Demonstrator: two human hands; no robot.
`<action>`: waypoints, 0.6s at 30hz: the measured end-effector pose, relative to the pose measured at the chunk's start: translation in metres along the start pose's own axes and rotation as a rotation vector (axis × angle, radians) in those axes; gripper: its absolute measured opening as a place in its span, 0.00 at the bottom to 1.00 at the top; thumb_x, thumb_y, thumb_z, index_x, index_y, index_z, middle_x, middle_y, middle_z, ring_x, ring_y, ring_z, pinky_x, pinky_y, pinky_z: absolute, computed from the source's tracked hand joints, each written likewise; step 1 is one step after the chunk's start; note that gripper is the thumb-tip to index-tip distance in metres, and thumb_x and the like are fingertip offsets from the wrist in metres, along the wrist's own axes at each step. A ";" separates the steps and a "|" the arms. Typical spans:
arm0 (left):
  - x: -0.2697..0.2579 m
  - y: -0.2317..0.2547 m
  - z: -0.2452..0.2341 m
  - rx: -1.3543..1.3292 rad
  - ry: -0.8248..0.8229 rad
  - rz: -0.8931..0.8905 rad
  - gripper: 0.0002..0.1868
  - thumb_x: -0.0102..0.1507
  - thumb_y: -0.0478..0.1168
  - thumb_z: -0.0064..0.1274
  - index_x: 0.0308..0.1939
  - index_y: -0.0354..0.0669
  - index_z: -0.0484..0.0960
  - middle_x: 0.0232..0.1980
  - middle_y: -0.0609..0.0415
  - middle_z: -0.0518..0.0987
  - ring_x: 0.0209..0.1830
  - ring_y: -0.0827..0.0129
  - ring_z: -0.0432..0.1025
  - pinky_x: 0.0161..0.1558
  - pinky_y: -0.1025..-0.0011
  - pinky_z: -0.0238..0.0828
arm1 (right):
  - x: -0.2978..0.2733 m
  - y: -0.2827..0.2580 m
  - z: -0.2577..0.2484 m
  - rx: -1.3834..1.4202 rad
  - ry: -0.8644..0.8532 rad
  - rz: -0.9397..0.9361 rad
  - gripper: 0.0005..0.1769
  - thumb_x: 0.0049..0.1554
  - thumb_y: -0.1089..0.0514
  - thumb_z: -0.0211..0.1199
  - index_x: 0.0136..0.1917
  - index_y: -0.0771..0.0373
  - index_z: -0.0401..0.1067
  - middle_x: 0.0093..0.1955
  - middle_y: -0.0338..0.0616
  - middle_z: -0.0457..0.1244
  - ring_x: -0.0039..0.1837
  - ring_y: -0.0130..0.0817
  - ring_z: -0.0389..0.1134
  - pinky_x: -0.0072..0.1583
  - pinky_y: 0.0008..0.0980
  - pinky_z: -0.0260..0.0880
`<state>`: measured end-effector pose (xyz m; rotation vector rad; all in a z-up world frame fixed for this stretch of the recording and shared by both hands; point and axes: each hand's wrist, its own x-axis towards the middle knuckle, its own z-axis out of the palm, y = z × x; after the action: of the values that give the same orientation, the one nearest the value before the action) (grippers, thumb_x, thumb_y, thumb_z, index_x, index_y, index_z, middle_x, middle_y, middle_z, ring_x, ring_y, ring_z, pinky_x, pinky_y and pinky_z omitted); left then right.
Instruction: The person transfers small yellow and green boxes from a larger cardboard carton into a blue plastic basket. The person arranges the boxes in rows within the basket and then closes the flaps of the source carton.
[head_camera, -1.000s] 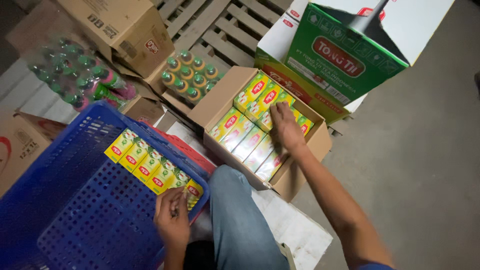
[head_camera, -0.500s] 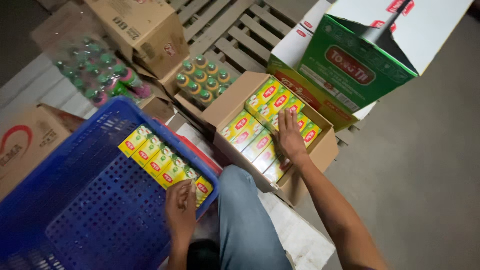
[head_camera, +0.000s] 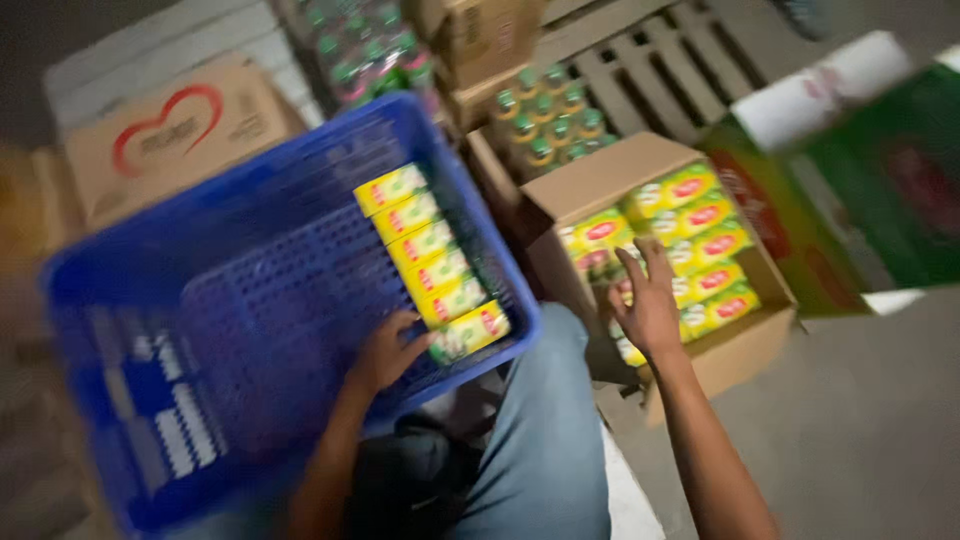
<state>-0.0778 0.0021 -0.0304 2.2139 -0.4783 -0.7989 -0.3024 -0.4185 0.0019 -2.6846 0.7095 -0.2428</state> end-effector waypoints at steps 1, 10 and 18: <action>-0.003 0.009 -0.004 -0.013 0.022 -0.031 0.36 0.65 0.60 0.69 0.69 0.43 0.80 0.68 0.34 0.82 0.72 0.39 0.76 0.72 0.49 0.75 | 0.000 -0.004 0.008 0.007 -0.025 -0.030 0.38 0.59 0.51 0.66 0.83 0.48 0.66 0.87 0.53 0.52 0.89 0.63 0.48 0.82 0.66 0.56; 0.006 0.028 0.019 -0.292 -0.213 -0.172 0.27 0.55 0.64 0.76 0.37 0.44 0.93 0.34 0.48 0.86 0.39 0.57 0.83 0.45 0.61 0.76 | -0.009 -0.030 0.029 0.124 0.002 -0.108 0.28 0.68 0.65 0.57 0.81 0.63 0.68 0.75 0.61 0.61 0.78 0.63 0.63 0.77 0.58 0.64; 0.013 0.012 0.015 -0.321 -0.268 -0.500 0.63 0.54 0.59 0.82 0.80 0.32 0.62 0.81 0.27 0.63 0.82 0.39 0.63 0.67 0.59 0.82 | -0.012 -0.044 0.026 0.233 0.110 -0.055 0.21 0.79 0.55 0.55 0.77 0.71 0.71 0.73 0.61 0.60 0.74 0.62 0.66 0.62 0.49 0.79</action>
<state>-0.0787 -0.0204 -0.0350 1.9486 0.0935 -1.3422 -0.2867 -0.3694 -0.0068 -2.4853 0.5994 -0.4607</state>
